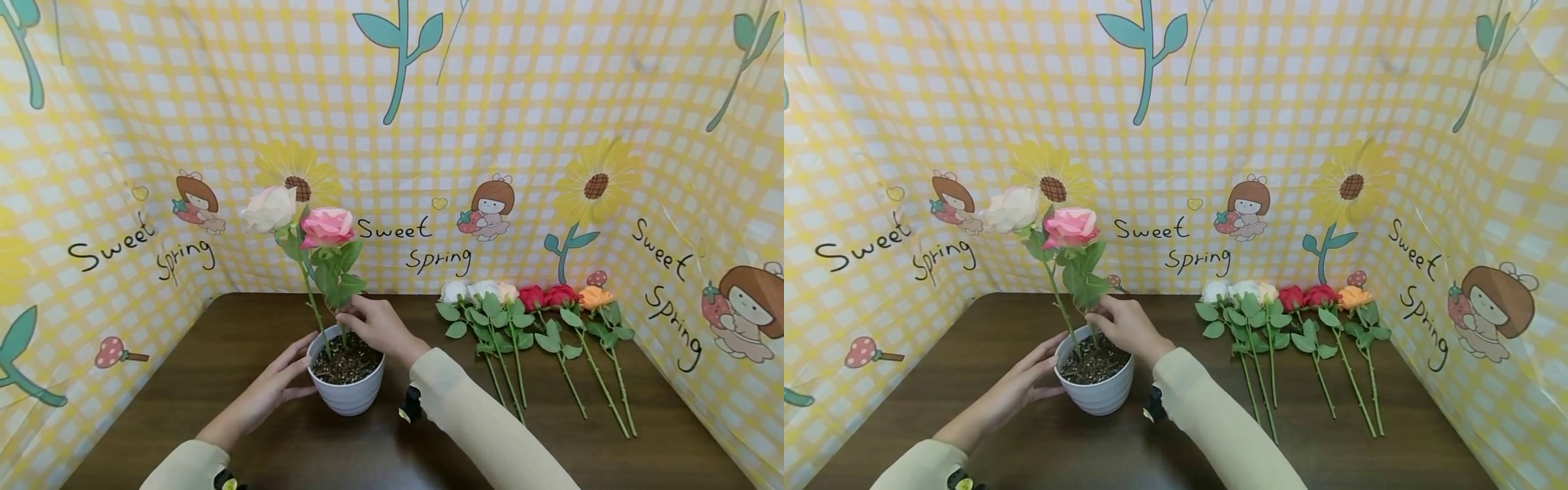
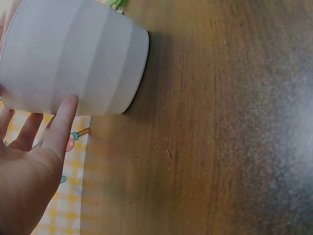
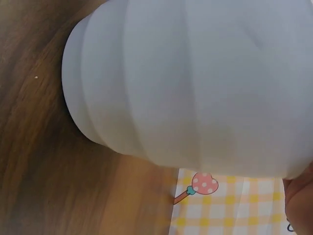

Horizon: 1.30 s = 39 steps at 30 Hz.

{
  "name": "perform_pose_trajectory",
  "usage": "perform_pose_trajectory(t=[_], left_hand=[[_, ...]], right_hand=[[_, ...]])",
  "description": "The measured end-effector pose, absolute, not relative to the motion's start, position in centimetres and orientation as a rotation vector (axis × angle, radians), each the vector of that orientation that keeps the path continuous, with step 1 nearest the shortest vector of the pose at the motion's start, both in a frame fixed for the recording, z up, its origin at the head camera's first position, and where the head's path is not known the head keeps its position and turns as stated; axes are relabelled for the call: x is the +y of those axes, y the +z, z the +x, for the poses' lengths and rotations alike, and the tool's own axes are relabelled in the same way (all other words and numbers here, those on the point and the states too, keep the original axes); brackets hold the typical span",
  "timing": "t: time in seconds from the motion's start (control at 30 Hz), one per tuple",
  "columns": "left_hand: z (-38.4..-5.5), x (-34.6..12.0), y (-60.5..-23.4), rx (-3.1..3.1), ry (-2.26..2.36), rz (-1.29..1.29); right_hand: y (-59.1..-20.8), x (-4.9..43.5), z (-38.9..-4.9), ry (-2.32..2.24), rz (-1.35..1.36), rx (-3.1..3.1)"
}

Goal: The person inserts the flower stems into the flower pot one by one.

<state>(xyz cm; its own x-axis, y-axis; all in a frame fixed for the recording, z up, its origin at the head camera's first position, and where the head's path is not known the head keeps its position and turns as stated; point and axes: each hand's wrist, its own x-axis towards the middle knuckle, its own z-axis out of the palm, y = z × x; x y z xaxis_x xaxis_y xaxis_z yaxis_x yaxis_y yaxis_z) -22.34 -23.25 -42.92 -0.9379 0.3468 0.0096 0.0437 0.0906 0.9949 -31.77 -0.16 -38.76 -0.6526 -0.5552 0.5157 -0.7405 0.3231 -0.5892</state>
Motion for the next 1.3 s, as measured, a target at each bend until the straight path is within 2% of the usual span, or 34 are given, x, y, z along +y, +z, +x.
perform_pose_trajectory(t=[0.97, 1.3], left_hand=[[-22.28, -23.29, -42.97, 2.142, 1.935, 0.397], [-22.31, -23.20, -42.95, 2.141, 1.939, 0.392]], right_hand=[[-38.20, -0.40, -31.29, 1.376, 1.115, -2.501], [-38.02, -0.49, -31.60, 1.286, 1.104, -2.529]])
